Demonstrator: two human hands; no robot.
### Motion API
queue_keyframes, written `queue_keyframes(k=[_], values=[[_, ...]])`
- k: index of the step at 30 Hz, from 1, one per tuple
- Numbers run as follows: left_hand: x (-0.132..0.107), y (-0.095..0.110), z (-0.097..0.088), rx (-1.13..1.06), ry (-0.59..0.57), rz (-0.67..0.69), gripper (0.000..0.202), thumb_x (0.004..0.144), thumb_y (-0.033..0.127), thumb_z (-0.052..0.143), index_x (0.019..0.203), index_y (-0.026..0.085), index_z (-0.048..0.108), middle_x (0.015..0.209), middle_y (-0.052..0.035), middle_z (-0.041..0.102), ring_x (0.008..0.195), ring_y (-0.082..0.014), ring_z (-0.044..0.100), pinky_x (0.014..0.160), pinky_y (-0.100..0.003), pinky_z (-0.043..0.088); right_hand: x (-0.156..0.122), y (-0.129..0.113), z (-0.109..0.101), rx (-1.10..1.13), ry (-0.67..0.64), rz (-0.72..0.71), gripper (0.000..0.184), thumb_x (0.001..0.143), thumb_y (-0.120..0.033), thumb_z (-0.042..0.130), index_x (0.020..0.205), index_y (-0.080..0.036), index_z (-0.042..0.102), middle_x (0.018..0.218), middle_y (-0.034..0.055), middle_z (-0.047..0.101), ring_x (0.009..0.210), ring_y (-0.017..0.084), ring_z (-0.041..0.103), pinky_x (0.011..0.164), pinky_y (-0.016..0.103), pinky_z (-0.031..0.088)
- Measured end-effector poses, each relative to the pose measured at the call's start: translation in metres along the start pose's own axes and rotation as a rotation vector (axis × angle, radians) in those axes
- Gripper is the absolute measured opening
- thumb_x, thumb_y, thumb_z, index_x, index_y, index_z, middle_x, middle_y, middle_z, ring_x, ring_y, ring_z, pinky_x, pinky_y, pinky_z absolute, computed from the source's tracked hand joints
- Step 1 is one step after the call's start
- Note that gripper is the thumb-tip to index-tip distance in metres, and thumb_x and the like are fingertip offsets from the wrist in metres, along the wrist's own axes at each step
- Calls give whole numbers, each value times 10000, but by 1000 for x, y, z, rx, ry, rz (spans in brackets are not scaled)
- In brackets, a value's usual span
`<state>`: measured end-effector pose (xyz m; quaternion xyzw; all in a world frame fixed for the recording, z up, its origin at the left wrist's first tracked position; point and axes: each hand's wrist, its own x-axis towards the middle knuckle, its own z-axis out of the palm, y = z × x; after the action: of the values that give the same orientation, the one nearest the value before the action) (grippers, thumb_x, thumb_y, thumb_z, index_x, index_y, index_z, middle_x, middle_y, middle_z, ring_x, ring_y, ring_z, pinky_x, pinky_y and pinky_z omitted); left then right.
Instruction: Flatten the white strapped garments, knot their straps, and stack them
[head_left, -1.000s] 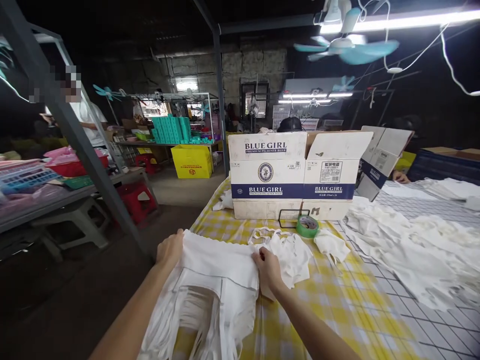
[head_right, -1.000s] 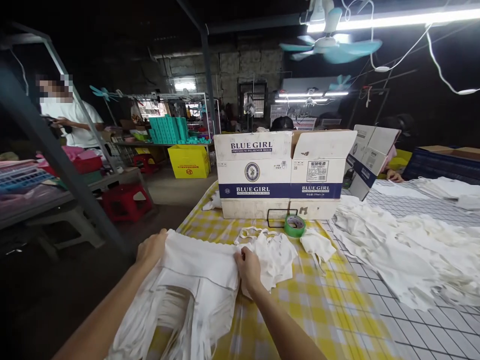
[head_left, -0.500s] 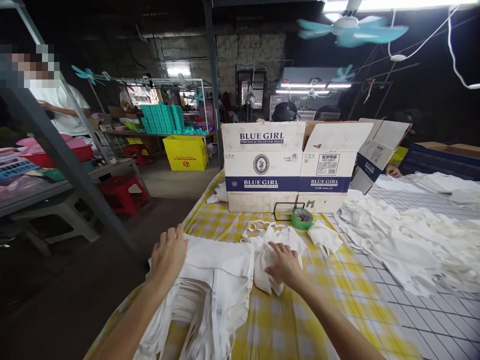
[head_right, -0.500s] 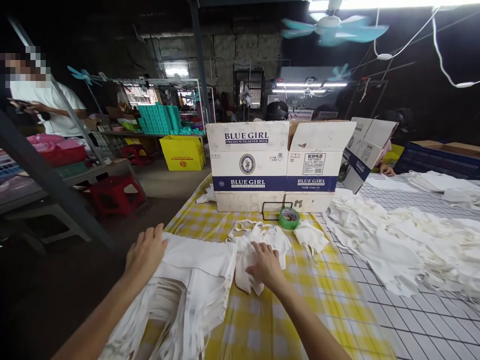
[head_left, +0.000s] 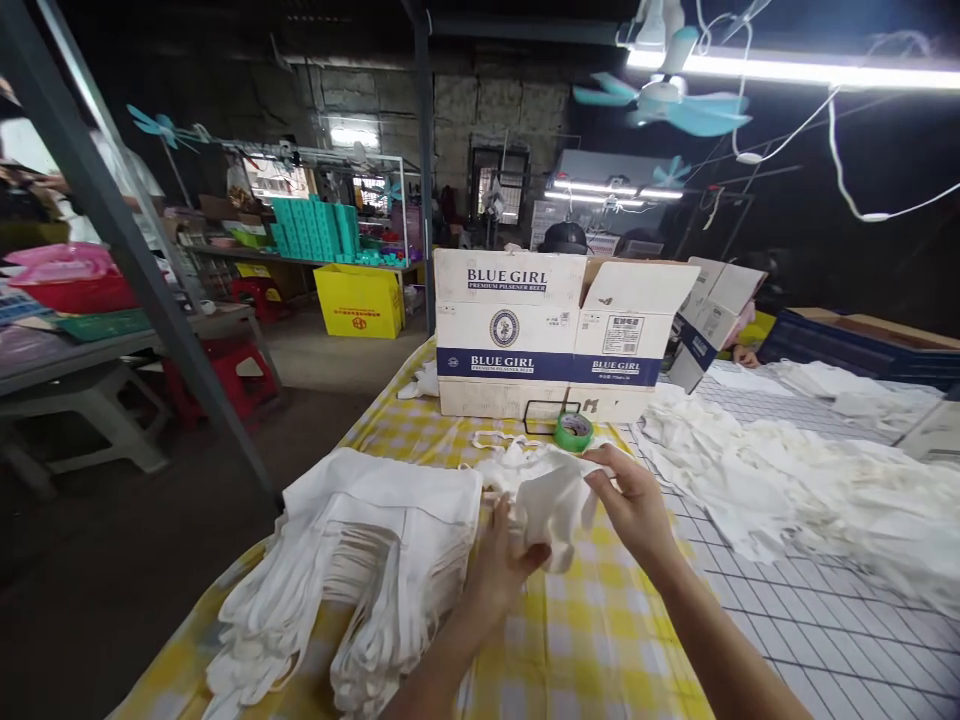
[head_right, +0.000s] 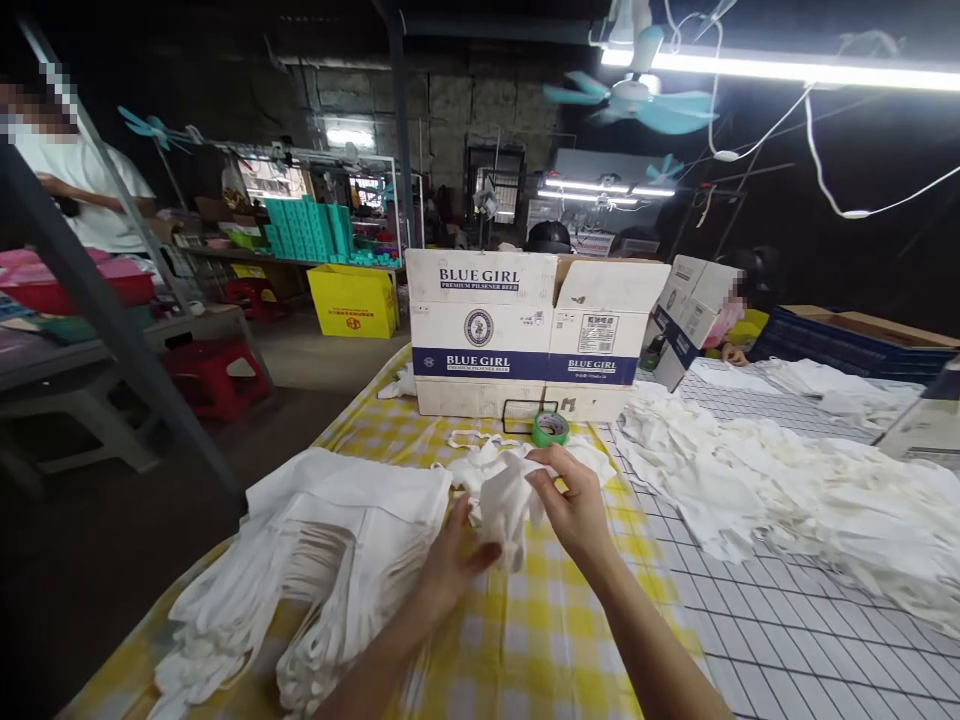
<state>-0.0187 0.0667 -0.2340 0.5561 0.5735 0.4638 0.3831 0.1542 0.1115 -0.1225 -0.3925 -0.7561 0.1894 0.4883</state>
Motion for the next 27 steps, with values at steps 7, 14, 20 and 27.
queue_keyframes(k=[7,14,20,27], values=[[-26,44,-7,-611,-392,-103,332,724,421,624,875,128,667,760,-57,650,712,-177,581,680,-267,439,-29,-20,-74,113,55,273,239,811,-413,511,784,-191,598,585,-14,522,472,111,435,429,220,309],[-32,9,-15,-45,-324,-192,364,759,458,536,842,112,613,734,-70,624,700,-192,589,625,-274,434,-78,67,-78,-337,-152,467,201,772,-311,527,623,-180,563,589,4,516,529,139,489,482,232,331],[-45,-49,5,715,-103,56,410,764,228,507,1171,183,472,1146,-101,511,1086,-220,492,866,-313,401,-142,84,-41,-452,-416,295,172,791,-203,500,928,-231,601,963,48,575,815,183,570,676,282,427],[-25,-32,30,747,-227,146,420,753,235,557,1169,202,503,1141,-86,508,1030,-211,512,834,-292,398,-143,74,-8,-518,-633,31,273,793,-55,478,912,-232,647,957,48,616,920,201,532,753,300,417]])
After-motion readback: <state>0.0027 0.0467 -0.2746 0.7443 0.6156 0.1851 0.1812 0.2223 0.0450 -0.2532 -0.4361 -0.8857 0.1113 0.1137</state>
